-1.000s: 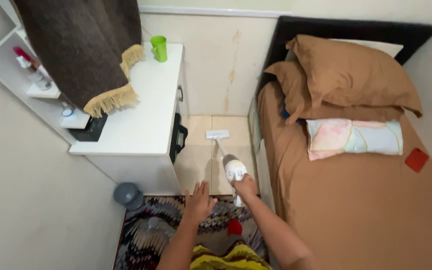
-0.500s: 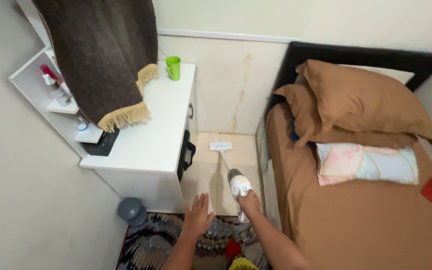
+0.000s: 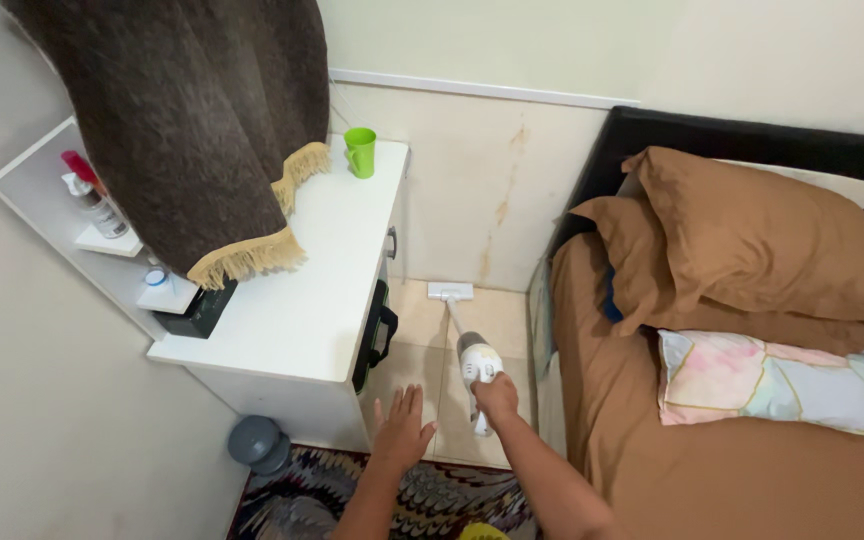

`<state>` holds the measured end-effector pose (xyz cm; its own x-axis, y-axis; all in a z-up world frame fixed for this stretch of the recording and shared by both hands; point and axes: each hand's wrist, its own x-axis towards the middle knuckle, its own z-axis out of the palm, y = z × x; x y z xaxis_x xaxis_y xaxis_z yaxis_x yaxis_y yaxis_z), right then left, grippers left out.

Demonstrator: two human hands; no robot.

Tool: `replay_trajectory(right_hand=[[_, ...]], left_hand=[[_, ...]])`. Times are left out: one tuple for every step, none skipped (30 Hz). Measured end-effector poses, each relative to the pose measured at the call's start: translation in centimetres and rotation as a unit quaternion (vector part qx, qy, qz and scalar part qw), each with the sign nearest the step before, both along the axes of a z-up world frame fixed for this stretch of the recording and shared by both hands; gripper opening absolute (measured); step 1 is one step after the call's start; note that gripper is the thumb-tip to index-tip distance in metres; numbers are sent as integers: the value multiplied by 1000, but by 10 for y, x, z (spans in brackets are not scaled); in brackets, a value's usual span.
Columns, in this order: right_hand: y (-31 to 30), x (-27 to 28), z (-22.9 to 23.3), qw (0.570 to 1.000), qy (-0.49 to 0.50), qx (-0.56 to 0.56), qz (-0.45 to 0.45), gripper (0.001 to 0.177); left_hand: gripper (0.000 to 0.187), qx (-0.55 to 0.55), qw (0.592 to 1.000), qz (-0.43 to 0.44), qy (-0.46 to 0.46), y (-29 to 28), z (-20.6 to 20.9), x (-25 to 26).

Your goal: The person cleans a rug and the surrounding floor area using a handheld vacuum cleaner.

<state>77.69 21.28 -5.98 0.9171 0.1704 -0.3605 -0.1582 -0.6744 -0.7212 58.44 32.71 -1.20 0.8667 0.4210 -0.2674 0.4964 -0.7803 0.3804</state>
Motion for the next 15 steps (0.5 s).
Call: replay_trajectory(right_hand=[[0, -3, 1, 1000, 1, -4, 3, 42], [-2, -6, 3, 1000, 2, -9, 7, 43], [-3, -12, 5, 1000, 4, -13, 9, 43], [-4, -19, 6, 1000, -1, -7, 17, 42], [-8, -29, 8, 1000, -5, -3, 23, 41], [-12, -38, 9, 1000, -9, 2, 29, 40], [-16, -48, 12, 1000, -10, -1, 29, 39], [-19, -59, 14, 1000, -10, -4, 29, 38], [-22, -68, 17, 999, -11, -6, 30, 37], [-25, -77, 20, 999, -15, -9, 33, 38], [-29, -88, 22, 999, -18, -14, 38, 38], [-33, -98, 25, 999, -21, -18, 43, 39], [-37, -107, 27, 999, -21, -14, 43, 40], [-41, -117, 29, 999, -20, -9, 43, 41], [-45, -126, 31, 999, -21, -5, 42, 42]], left_hand=[[76, -4, 1000, 1, -7, -1, -1, -4], [76, -8, 1000, 2, -13, -4, -2, -8], [76, -12, 1000, 2, -19, -6, -2, -14], [77, -4, 1000, 5, -15, -6, -2, -21], [78, 2, 1000, 6, -10, -8, -2, -29], [78, 8, 1000, 6, -5, -10, -4, -37], [78, 6, 1000, 5, -10, -13, -7, -46], [78, 3, 1000, 4, -15, -14, -9, -54], [78, 1, 1000, 3, -20, -16, -11, -61], [77, 14, 1000, -6, -25, -18, -13, -69], [76, 26, 999, -14, -29, -21, -15, -78], [75, 38, 999, -22, -32, -25, -17, -87], [76, 39, 999, -22, -31, -28, -17, -93], [76, 40, 999, -21, -30, -31, -17, -99], [76, 41, 998, -22, -29, -34, -18, -104]])
